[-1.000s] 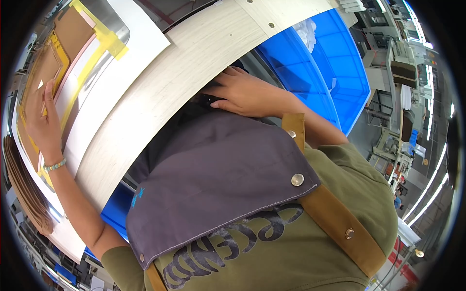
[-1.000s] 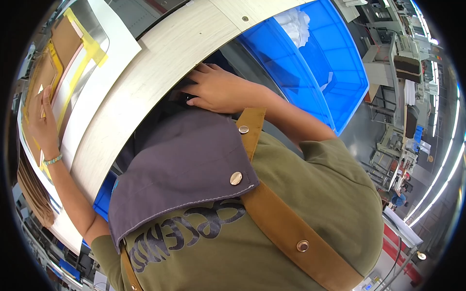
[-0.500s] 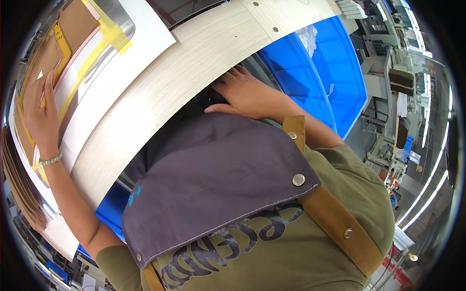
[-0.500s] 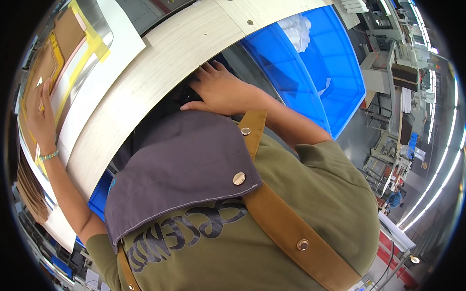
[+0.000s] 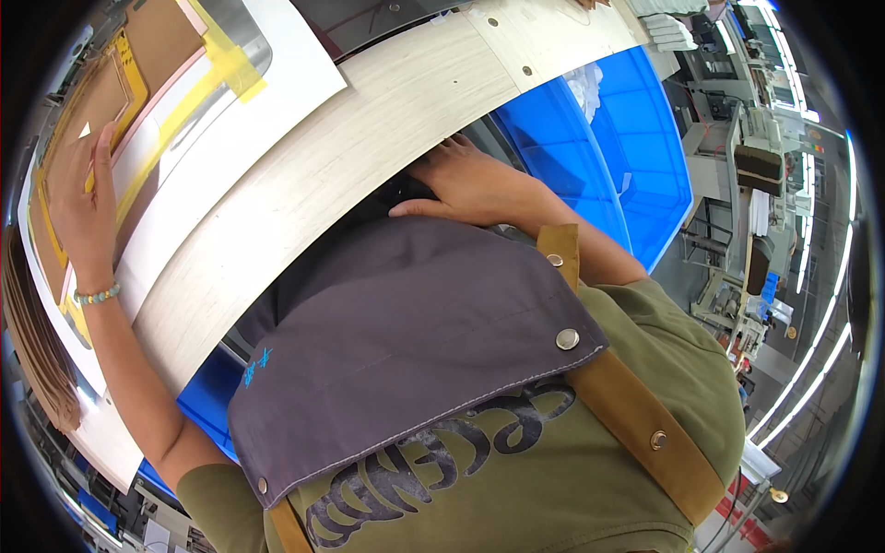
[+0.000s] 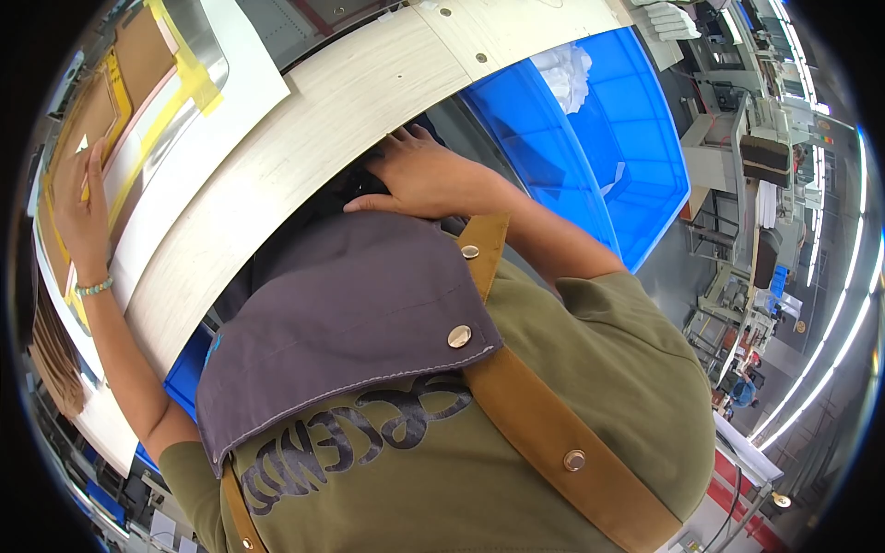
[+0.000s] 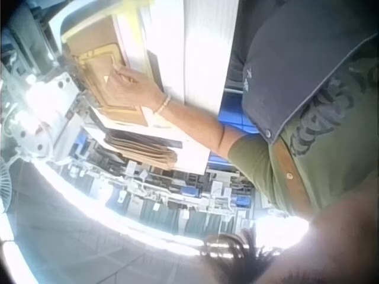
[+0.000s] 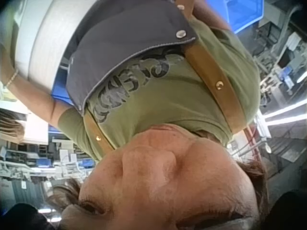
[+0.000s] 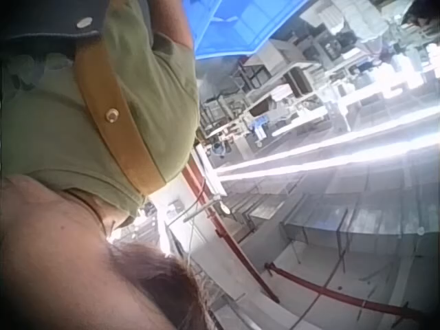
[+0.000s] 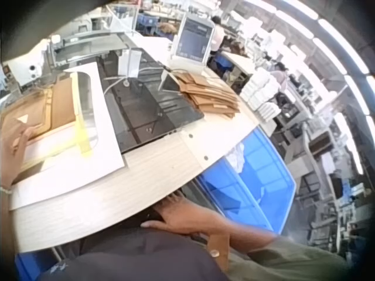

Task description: Using an industrial sewing machine to stitch leather panels into plastic templates for assembly.

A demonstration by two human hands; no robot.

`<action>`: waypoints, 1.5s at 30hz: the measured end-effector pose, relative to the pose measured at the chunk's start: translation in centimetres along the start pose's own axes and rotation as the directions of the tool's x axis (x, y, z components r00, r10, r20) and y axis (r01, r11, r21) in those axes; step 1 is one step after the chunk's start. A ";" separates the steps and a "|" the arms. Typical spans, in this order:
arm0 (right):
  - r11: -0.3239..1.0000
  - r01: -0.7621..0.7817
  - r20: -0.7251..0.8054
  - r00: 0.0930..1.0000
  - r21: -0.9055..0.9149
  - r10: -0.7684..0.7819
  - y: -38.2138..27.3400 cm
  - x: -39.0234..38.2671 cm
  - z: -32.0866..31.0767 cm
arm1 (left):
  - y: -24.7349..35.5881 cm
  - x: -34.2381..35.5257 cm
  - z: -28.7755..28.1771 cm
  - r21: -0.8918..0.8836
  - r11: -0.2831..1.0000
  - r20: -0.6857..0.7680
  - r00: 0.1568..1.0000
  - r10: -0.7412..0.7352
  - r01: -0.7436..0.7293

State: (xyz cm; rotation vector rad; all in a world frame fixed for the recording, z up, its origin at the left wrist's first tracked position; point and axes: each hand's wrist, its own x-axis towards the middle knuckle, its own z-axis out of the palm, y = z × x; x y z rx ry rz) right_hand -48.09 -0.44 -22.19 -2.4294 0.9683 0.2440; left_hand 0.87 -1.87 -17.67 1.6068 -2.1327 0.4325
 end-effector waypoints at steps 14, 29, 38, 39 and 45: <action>0.998 0.062 -0.046 0.997 -0.023 -0.063 0.1 0.2 -0.3 | 17.2 3.4 -15.5 -0.044 0.744 -0.327 0.713 0.620 -0.667; 0.997 0.067 -0.012 0.998 0.029 -0.067 0.6 0.6 -0.2 | 18.5 2.7 -14.2 -0.108 0.729 -0.595 0.632 0.497 -0.676; 0.996 0.076 0.008 0.997 0.050 -0.077 0.6 0.7 -0.6 | 18.6 2.8 -14.6 -0.117 0.716 -0.580 0.633 0.513 -0.688; 0.995 0.082 -0.005 0.997 0.052 -0.082 0.6 0.7 -0.6 | 18.6 2.8 -14.7 -0.118 0.714 -0.578 0.633 0.515 -0.690; 0.994 0.095 -0.023 0.995 0.049 -0.094 0.6 0.8 -0.5 | 18.8 2.9 -14.8 -0.123 0.710 -0.568 0.636 0.523 -0.693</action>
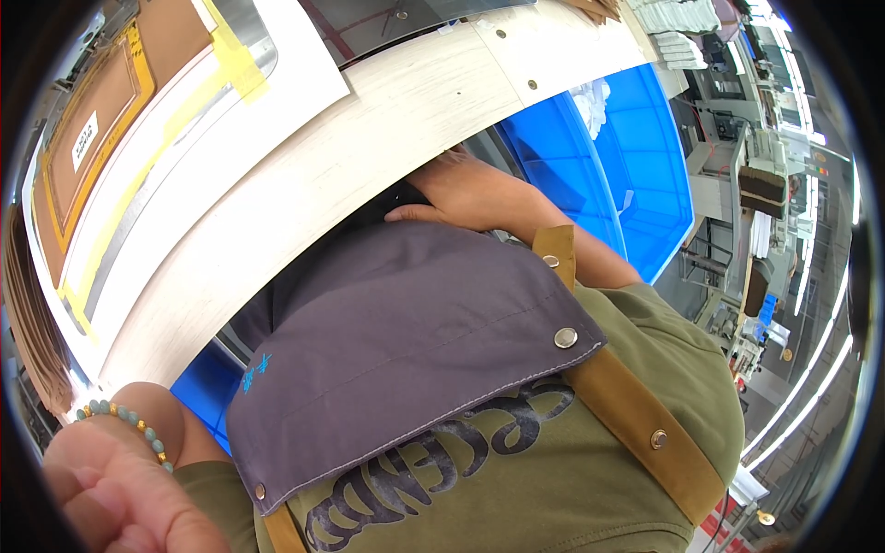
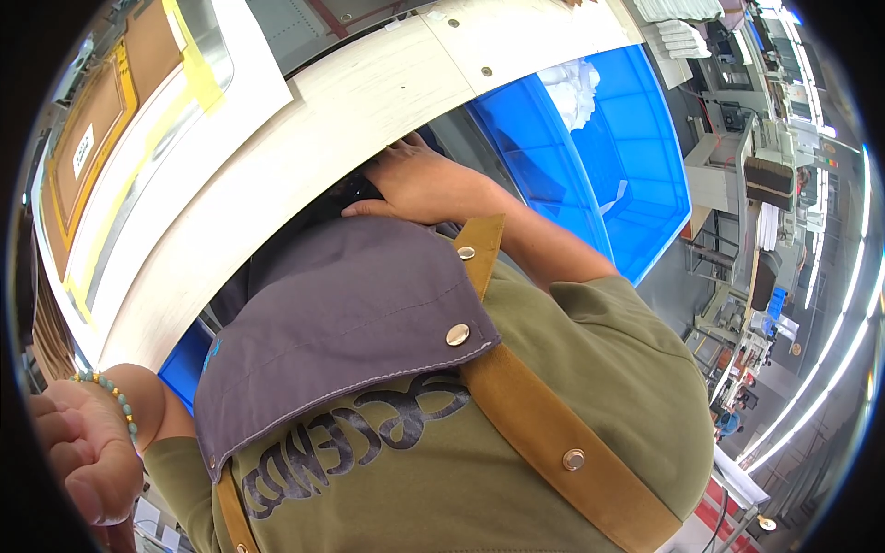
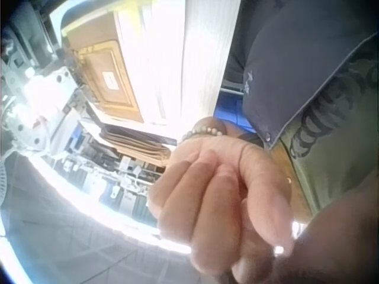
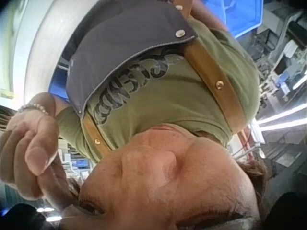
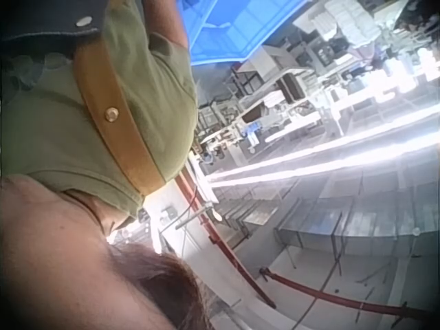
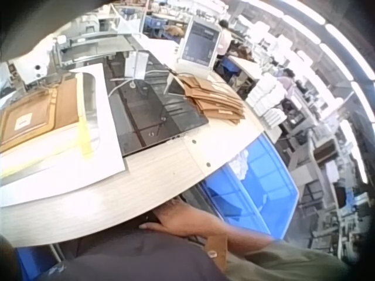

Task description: Using an industrial sewing machine to stitch leather panels into plastic templates for assembly.

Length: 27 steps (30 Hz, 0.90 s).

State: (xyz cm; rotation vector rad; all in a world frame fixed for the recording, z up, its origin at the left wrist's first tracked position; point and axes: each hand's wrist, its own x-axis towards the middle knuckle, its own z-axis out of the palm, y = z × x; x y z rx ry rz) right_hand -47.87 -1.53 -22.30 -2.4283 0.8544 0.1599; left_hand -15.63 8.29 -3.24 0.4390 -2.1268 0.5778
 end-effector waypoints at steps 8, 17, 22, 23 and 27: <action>1.000 -0.031 0.032 0.999 0.001 0.031 -0.1 -0.1 -0.2 | 0.1 0.3 -0.3 -0.008 1.000 0.016 1.000 0.001 -0.001; 1.000 0.007 -0.037 0.999 -0.024 -0.008 -0.2 -0.1 -0.1 | -0.2 0.6 -1.5 -0.003 1.000 0.036 0.999 0.007 -0.007; 0.997 -0.053 0.024 0.998 0.047 0.052 -0.3 -0.1 -0.4 | 0.2 0.4 -1.8 -0.002 1.000 0.040 0.999 -0.012 0.012; 0.998 -0.069 0.033 0.997 0.012 0.068 -0.5 -0.1 -0.3 | 0.3 0.4 -1.8 -0.005 1.000 0.044 0.999 -0.013 0.013; 0.997 -0.071 0.018 0.997 -0.028 0.071 -0.7 -0.1 -0.3 | 1.0 0.4 -2.4 0.008 1.000 0.062 0.998 -0.030 0.030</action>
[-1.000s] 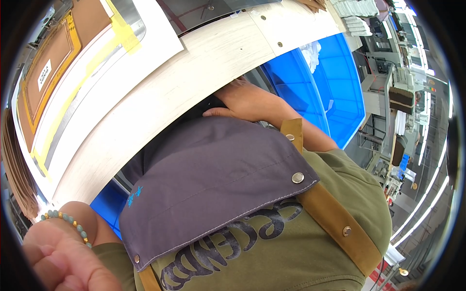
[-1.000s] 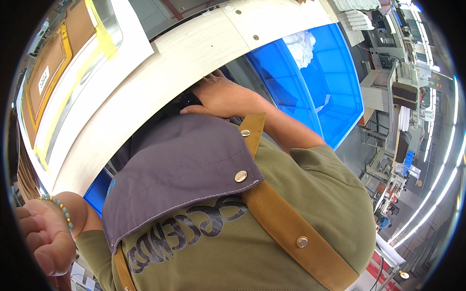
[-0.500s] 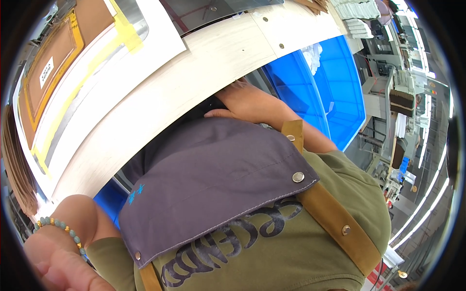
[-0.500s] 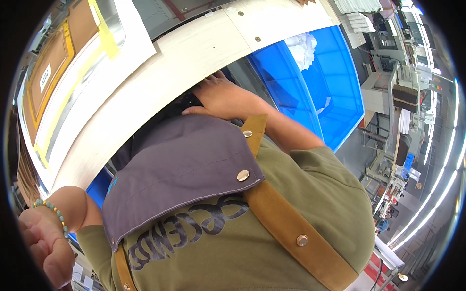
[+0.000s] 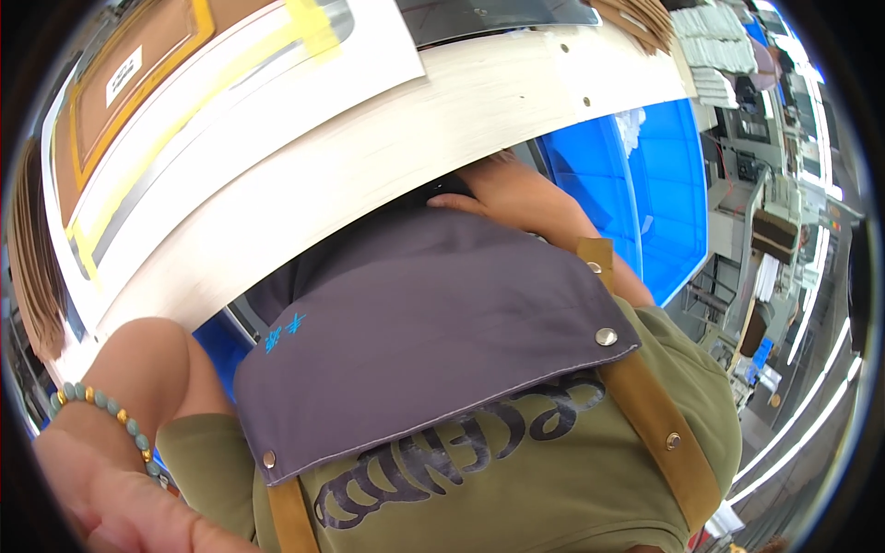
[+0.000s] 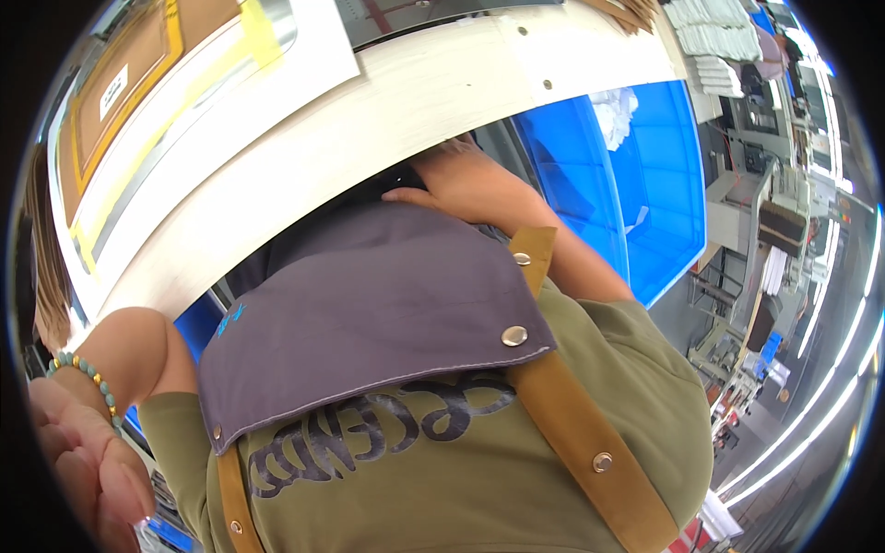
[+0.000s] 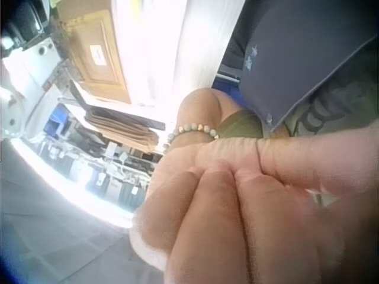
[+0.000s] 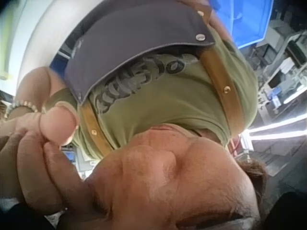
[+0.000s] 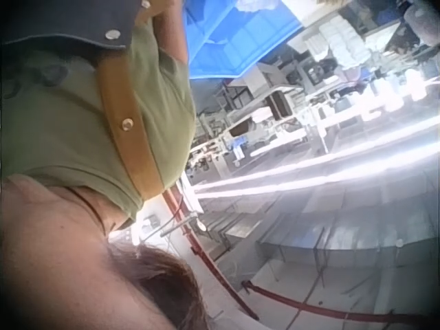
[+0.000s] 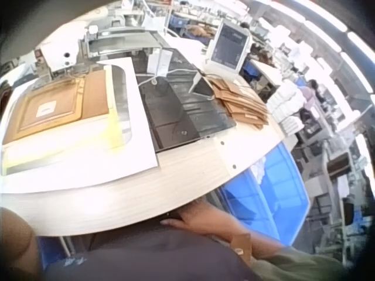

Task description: Using an industrial sewing machine to stitch leather panels into plastic templates for assembly.

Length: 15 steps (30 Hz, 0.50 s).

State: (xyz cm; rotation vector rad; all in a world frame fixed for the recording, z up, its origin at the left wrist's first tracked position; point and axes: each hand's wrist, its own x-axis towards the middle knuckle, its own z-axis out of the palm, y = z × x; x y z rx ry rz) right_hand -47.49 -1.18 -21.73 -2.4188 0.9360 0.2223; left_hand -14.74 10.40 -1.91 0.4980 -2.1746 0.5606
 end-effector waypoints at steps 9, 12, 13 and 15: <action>0.999 -0.037 0.022 0.999 -0.021 0.038 0.1 0.6 -0.2 | 0.4 -0.3 -0.2 0.011 1.000 0.016 1.000 -0.018 0.018; 1.000 -0.025 0.010 1.000 0.009 0.025 0.2 0.8 -0.2 | 0.6 -0.3 -0.2 0.010 1.000 0.021 0.999 -0.024 0.024; 1.000 -0.014 0.002 1.000 0.006 0.014 0.2 0.8 -0.2 | 0.6 -0.3 -0.2 0.008 1.000 0.022 0.999 -0.026 0.026; 0.999 -0.014 -0.005 1.000 0.035 0.014 0.4 0.8 -0.1 | 0.4 -0.3 -0.3 0.007 1.000 0.022 0.999 -0.027 0.027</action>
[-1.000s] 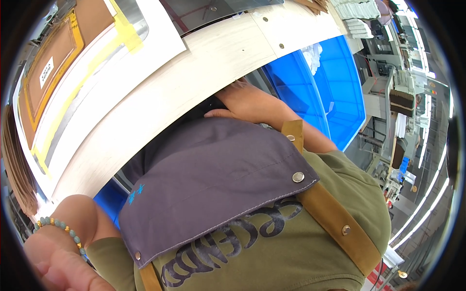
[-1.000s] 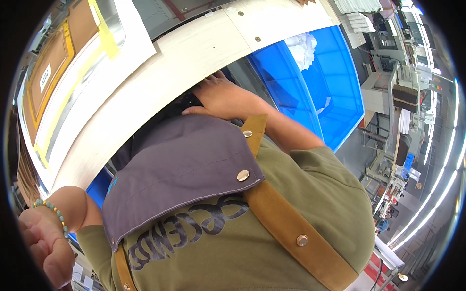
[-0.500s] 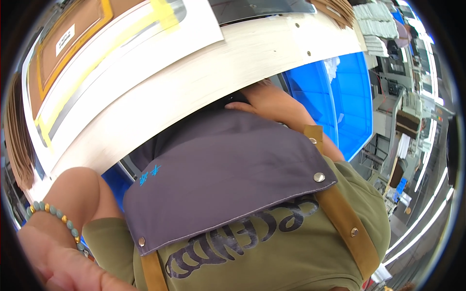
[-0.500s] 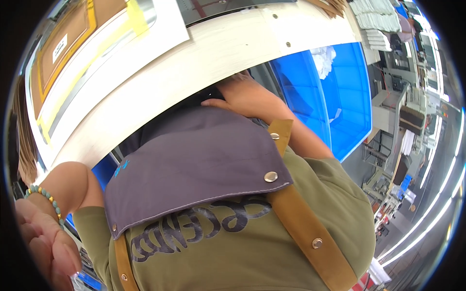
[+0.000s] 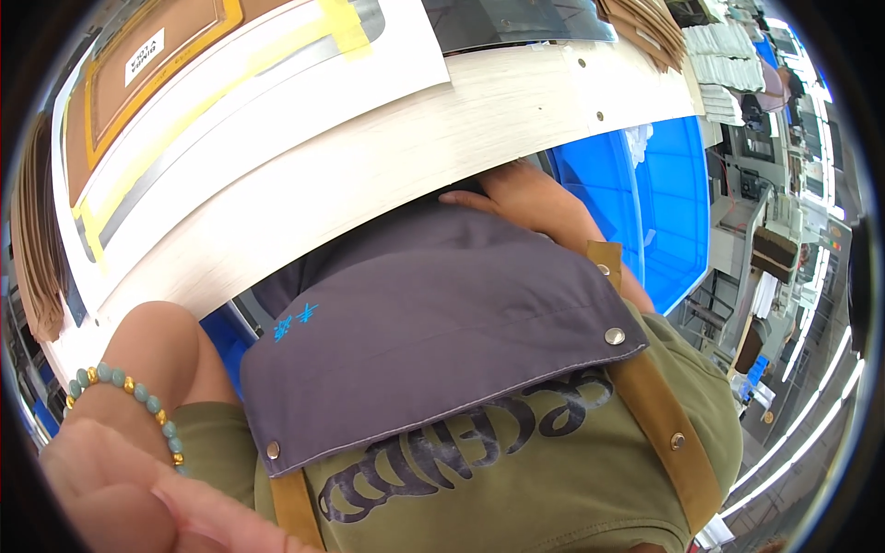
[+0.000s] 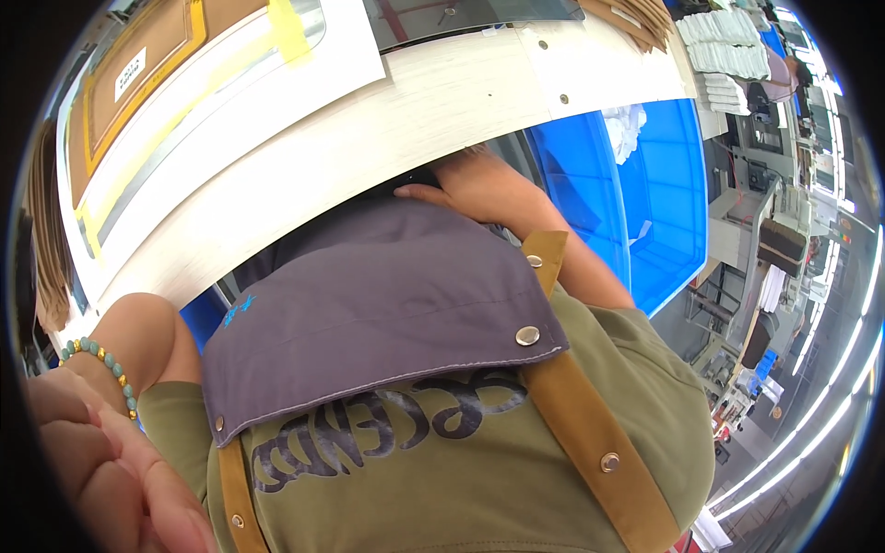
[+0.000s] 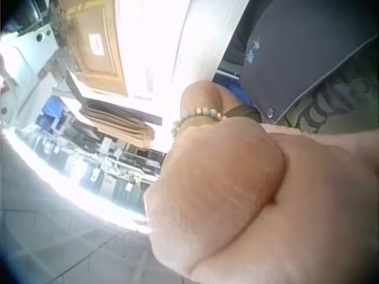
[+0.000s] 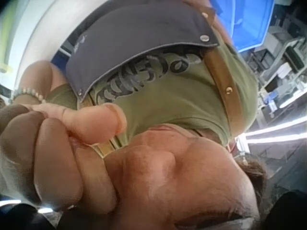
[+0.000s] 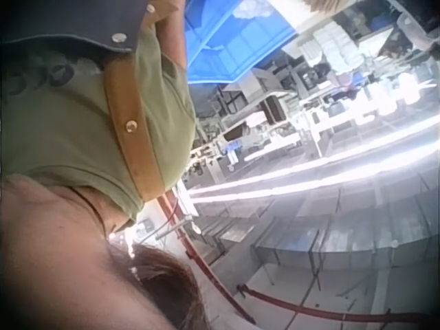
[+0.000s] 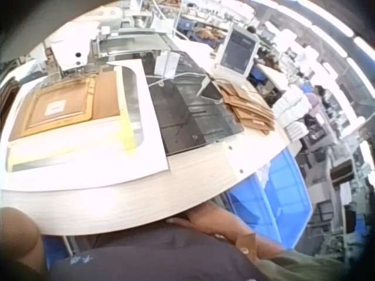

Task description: Using an industrial sewing machine to stitch leather panels into plastic templates for assembly.

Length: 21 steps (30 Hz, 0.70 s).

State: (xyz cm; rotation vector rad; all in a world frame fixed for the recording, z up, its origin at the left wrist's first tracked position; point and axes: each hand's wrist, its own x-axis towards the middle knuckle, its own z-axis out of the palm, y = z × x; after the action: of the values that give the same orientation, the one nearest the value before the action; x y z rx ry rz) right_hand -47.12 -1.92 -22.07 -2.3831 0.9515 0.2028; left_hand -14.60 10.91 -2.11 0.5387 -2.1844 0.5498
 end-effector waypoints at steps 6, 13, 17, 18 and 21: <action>0.999 0.011 -0.051 0.999 -0.042 -0.014 0.2 -0.1 0.5 | -0.2 0.3 -0.2 0.005 1.000 0.002 1.000 0.000 0.000; 0.999 -0.023 0.021 1.000 -0.025 0.024 0.0 -0.4 0.1 | 0.2 0.4 -0.2 0.005 1.000 0.006 1.000 -0.014 0.014; 0.999 -0.043 0.017 0.999 -0.004 0.043 -0.1 -0.7 0.0 | 0.5 0.5 -0.4 0.005 1.000 0.029 0.999 -0.020 0.020; 0.999 -0.047 0.020 0.999 -0.004 0.047 -0.1 -0.7 0.0 | 0.5 0.5 -0.5 0.001 1.000 0.033 0.999 -0.021 0.021; 0.998 -0.061 0.046 0.997 -0.017 0.062 0.1 -0.6 0.1 | 0.6 0.6 -0.5 0.008 1.000 0.039 0.999 -0.018 0.018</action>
State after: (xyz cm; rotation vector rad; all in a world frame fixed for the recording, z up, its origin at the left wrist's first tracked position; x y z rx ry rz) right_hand -47.64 -1.51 -22.01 -2.3550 1.0059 0.2890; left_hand -14.99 11.53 -1.50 0.5767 -2.2131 0.5425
